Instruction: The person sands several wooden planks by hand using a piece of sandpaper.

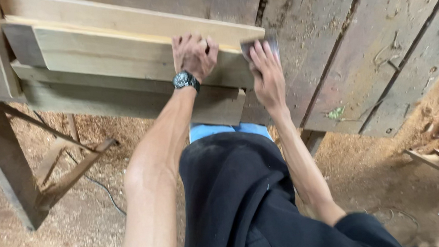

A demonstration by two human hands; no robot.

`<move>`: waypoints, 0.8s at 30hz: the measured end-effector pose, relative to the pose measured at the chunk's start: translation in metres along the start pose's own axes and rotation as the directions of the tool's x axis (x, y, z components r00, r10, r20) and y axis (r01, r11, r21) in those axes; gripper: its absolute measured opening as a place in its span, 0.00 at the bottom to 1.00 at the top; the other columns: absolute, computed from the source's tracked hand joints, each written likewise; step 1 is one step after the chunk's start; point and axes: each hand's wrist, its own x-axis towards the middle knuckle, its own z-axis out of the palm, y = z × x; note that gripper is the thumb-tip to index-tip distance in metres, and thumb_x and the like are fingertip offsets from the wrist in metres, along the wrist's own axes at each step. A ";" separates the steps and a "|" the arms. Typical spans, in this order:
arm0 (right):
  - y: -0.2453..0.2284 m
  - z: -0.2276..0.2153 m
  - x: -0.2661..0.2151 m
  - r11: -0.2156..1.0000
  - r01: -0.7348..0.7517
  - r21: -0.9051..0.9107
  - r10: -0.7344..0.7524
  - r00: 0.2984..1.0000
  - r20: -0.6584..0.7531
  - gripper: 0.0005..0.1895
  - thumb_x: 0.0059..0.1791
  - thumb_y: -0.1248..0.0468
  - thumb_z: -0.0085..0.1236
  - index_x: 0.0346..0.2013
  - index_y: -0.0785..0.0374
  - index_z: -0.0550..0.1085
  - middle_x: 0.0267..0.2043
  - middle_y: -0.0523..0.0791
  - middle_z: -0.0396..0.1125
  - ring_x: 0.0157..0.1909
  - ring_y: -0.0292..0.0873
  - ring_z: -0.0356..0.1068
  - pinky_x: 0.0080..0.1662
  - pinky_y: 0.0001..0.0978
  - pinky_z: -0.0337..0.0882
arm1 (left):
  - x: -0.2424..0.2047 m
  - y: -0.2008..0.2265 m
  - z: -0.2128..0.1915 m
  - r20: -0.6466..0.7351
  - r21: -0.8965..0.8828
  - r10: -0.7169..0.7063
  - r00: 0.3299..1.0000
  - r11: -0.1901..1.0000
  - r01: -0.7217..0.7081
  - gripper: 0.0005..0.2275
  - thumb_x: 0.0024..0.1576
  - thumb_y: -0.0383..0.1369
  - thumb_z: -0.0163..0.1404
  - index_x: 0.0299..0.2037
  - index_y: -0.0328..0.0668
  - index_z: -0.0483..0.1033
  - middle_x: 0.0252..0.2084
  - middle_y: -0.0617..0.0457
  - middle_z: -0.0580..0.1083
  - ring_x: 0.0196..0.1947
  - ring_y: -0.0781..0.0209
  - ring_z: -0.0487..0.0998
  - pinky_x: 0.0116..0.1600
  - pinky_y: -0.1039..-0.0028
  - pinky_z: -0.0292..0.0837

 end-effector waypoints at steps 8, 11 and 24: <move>-0.006 -0.083 0.004 0.665 -0.731 -0.153 0.746 0.647 0.157 0.19 0.62 0.52 0.39 0.66 0.43 0.72 0.36 0.49 0.73 0.31 0.50 0.69 0.33 0.48 0.72 | 0.001 0.000 -0.003 0.098 -0.052 -0.015 0.995 0.998 0.020 0.13 0.58 0.33 0.52 0.20 0.42 0.76 0.28 0.51 0.76 0.35 0.54 0.75 0.50 0.62 0.63; 0.001 -0.140 -0.005 0.463 -0.576 0.674 0.645 0.740 0.189 0.22 0.59 0.47 0.41 0.48 0.59 0.77 0.36 0.39 0.77 0.34 0.33 0.79 0.39 0.28 0.83 | 0.010 -0.005 0.002 0.039 -0.017 0.039 0.998 0.999 -0.039 0.12 0.56 0.34 0.52 0.19 0.45 0.77 0.29 0.51 0.76 0.35 0.54 0.75 0.49 0.62 0.62; 0.028 -0.115 -0.015 0.609 -0.447 0.655 0.470 0.869 0.156 0.16 0.62 0.56 0.49 0.40 0.64 0.78 0.32 0.45 0.73 0.28 0.35 0.65 0.31 0.28 0.64 | -0.011 -0.013 0.019 0.071 -0.023 -0.010 0.997 1.000 0.011 0.13 0.57 0.34 0.51 0.19 0.41 0.76 0.30 0.50 0.77 0.36 0.53 0.75 0.50 0.61 0.63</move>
